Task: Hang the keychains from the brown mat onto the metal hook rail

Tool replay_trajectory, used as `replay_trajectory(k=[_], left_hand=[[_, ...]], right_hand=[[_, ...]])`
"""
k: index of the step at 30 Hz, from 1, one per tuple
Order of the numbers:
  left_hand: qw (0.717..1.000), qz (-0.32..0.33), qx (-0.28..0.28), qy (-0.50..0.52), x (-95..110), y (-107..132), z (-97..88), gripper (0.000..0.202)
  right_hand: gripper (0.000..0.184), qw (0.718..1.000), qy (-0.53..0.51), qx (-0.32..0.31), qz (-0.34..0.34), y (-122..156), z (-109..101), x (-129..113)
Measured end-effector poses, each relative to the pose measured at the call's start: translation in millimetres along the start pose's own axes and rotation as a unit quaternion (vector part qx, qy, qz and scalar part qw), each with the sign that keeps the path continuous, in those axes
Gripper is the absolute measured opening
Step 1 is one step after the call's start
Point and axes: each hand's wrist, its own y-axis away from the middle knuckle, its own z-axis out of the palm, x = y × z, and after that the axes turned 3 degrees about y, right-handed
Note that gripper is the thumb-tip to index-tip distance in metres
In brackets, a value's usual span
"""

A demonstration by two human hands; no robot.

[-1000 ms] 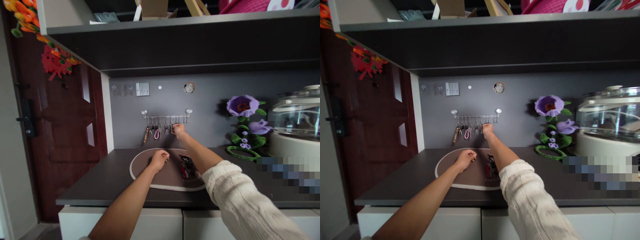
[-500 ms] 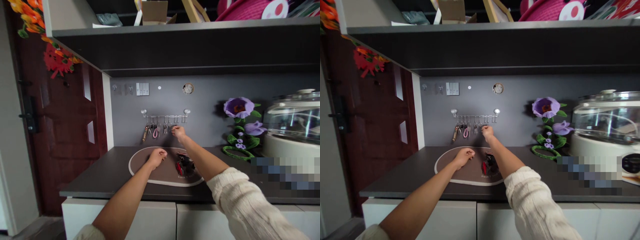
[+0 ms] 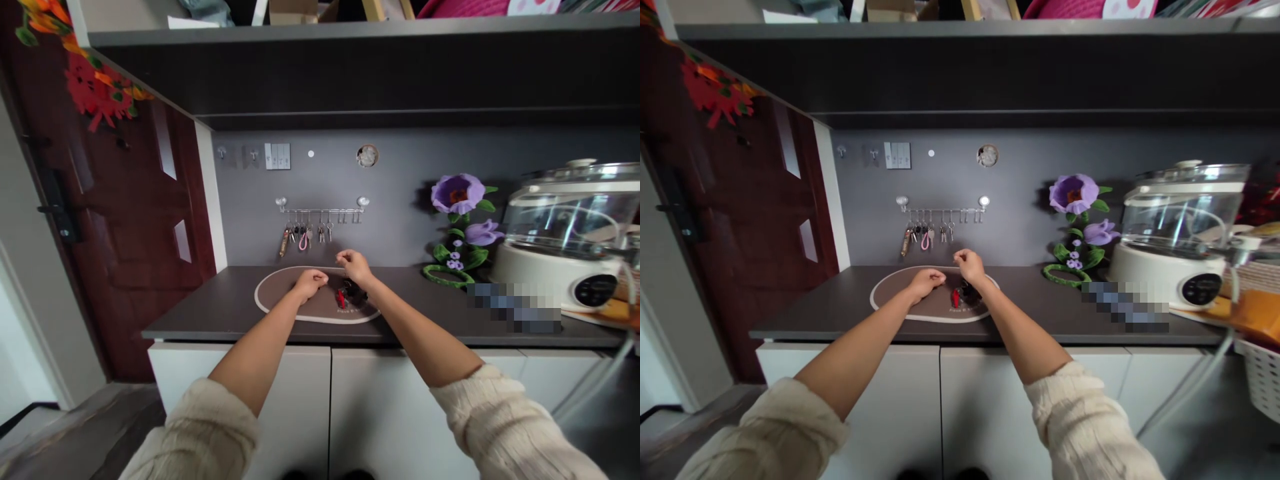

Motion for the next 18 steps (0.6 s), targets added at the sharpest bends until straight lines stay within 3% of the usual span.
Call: replay_trajectory(k=[8, 18], left_hand=[[0.99, 0.079, -0.104, -0.049, 9, 13, 1.0, 0.013], [0.963, 0.148, -0.188, -0.127, 7, 11, 4.5, 0.018]], right_hand=[[0.014, 0.996, 0.09, -0.006, -0.017, 34, -11, 14], [0.016, 0.981, 0.191, -0.029, 0.03, 34, -13, 26]])
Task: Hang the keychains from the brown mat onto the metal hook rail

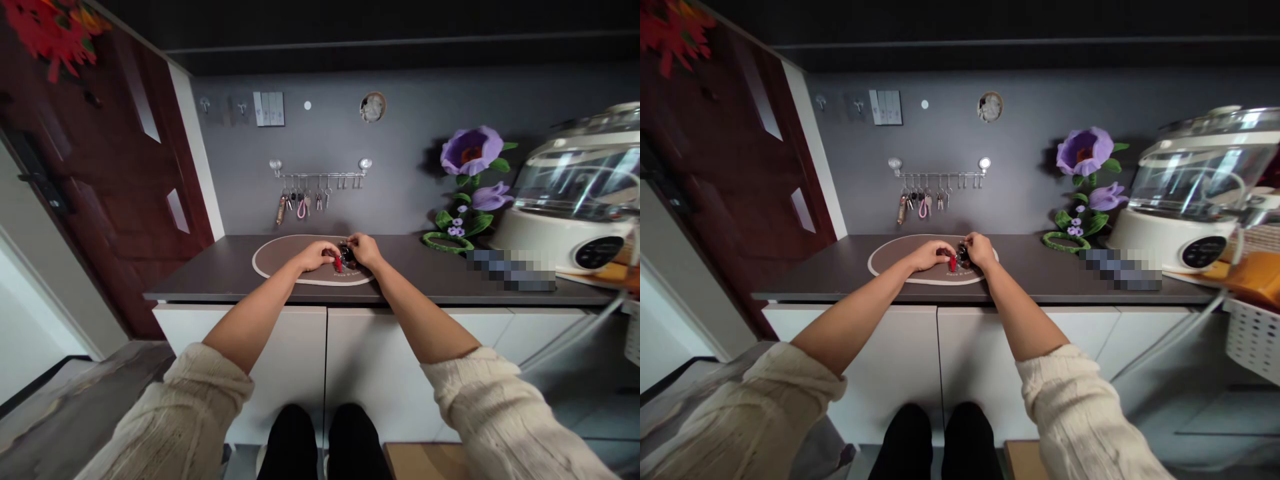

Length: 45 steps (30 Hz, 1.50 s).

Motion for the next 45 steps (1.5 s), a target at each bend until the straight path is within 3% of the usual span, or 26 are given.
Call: replay_trajectory(k=[10, 17, 24, 31, 38, 45], left_hand=[[1.0, 0.008, 0.021, -0.013, -6, -2, -0.3, 0.007], [0.992, -0.041, 0.087, 0.084, -5, -3, -0.1, 0.003], [0.946, -0.129, 0.14, 0.261, 0, -4, 1.0, 0.008], [0.905, -0.172, 0.17, 0.349, 0, -6, -3.7, 0.018], [0.857, -0.148, 0.189, 0.455, 2, -8, -9.4, 0.01], [0.83, -0.125, 0.207, 0.502, 5, -7, -12.9, 0.006]], right_hand=[[0.016, 1.0, 0.026, 0.005, -0.007, 0, 2, 1], [0.014, 1.0, 0.023, 0.015, -0.015, 2, -1, -4], [0.015, 0.999, 0.018, 0.018, -0.036, 2, -2, -6], [0.013, 0.997, -0.022, 0.021, -0.068, 3, -2, -9], [0.015, 0.991, -0.079, -0.002, -0.112, 10, -6, -18], [0.019, 0.983, -0.078, -0.025, -0.164, 17, -12, -29]])
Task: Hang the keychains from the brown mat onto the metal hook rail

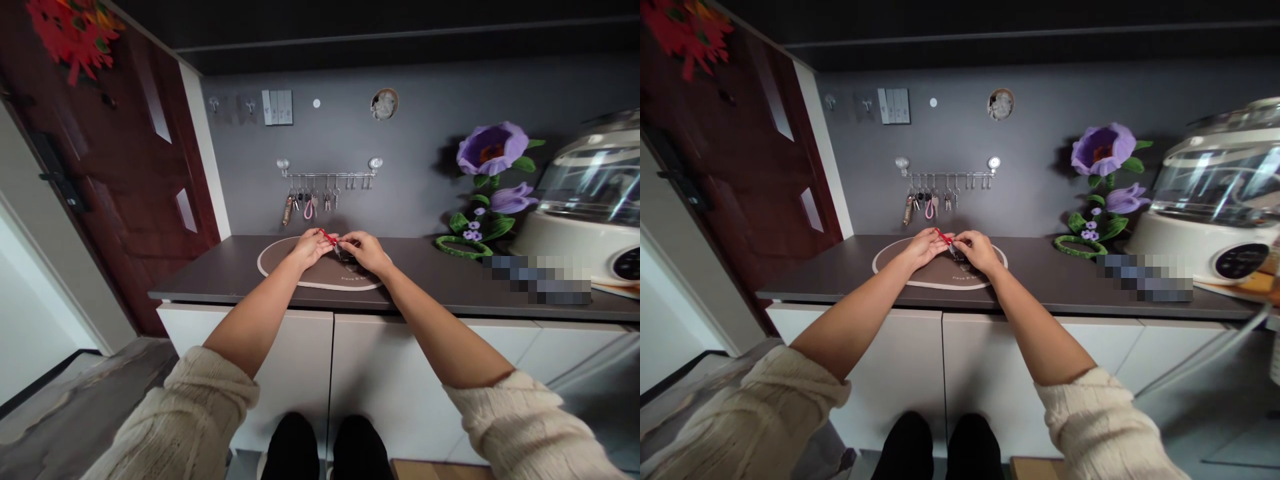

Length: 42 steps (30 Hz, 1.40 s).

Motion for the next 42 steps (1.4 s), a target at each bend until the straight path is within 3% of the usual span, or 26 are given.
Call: replay_trajectory(k=[8, 18, 26, 35, 42], left_hand=[[0.998, 0.001, -0.049, 0.034, -3, -5, -5.3, 0.007], [0.995, -0.004, -0.063, 0.075, -1, -1, -0.1, 0.01], [0.993, 0.013, -0.073, 0.096, -2, -1, 1.8, 0.012], [0.994, 0.012, -0.061, 0.092, -6, -3, 4.9, 0.017], [0.997, 0.007, -0.057, 0.054, -8, -4, 7.5, 0.022]], right_hand=[[0.016, 0.996, 0.007, 0.028, -0.08, -2, 4, 3], [0.016, 0.993, -0.049, 0.069, -0.085, -4, 3, 7], [0.021, 0.987, -0.116, 0.112, -0.001, -11, 7, 9], [0.031, 0.958, -0.249, 0.126, 0.066, -25, 5, 3], [0.033, 0.905, -0.393, 0.092, 0.134, -41, 2, -8]])
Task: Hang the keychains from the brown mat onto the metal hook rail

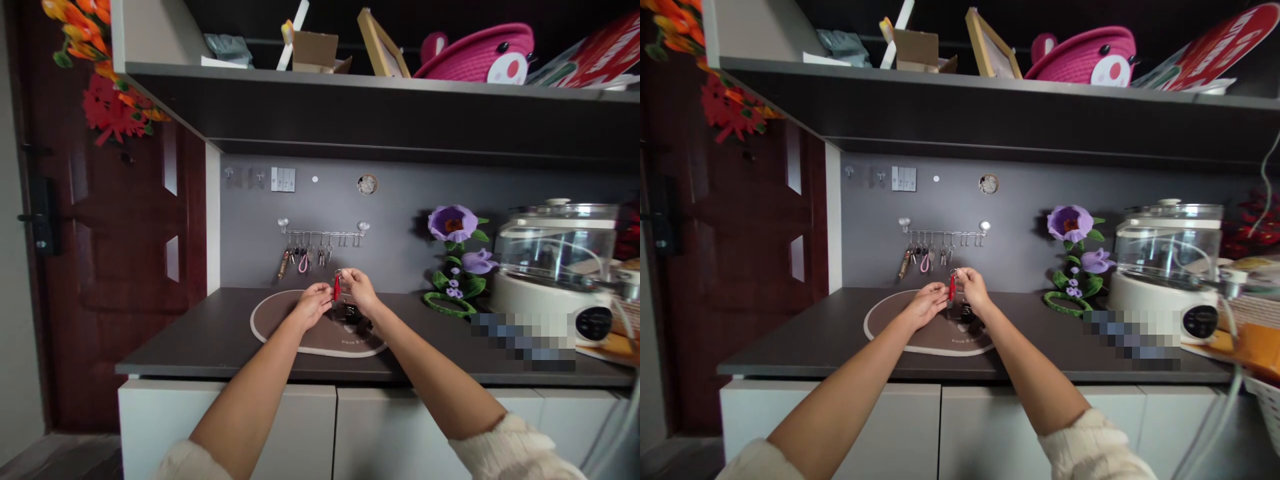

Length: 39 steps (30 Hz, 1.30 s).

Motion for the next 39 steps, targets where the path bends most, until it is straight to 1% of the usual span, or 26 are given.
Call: replay_trajectory(k=[4, 7, 10, 16, 21, 24, 30, 36, 39], left_hand=[[1.0, -0.008, 0.015, -0.011, -1, -2, -1.3, 0.02], [0.999, -0.004, 0.032, -0.007, -3, -4, -4.5, 0.016], [0.998, 0.0, 0.059, -0.019, -4, -6, -7.5, 0.014], [0.993, -0.002, 0.111, -0.048, -3, -5, -6.8, 0.015], [0.985, -0.005, 0.159, -0.069, -2, -3, -4.0, 0.012], [0.984, -0.01, 0.165, -0.07, -2, -3, -3.8, 0.013], [0.984, -0.015, 0.163, -0.069, -3, -4, -3.8, 0.011], [0.983, -0.015, 0.169, -0.075, -3, -5, -3.5, 0.008], [0.984, -0.016, 0.164, -0.07, -3, -5, -3.9, 0.011]], right_hand=[[0.026, 0.999, -0.027, -0.007, 0.032, -9, 6, -6], [0.016, 0.998, -0.055, 0.006, 0.038, -20, 10, -11], [0.01, 0.996, -0.077, 0.025, 0.042, -32, 12, -17], [0.009, 0.987, -0.117, 0.088, 0.063, -57, 10, -27], [0.014, 0.971, -0.144, 0.162, 0.1, -82, 10, -26], [0.014, 0.961, -0.153, 0.198, 0.116, -96, 12, -23], [0.012, 0.945, -0.164, 0.243, 0.143, -115, 17, -17], [0.009, 0.928, -0.188, 0.291, 0.14, -134, 21, -9], [0.011, 0.924, -0.185, 0.301, 0.144, -140, 23, -3]])
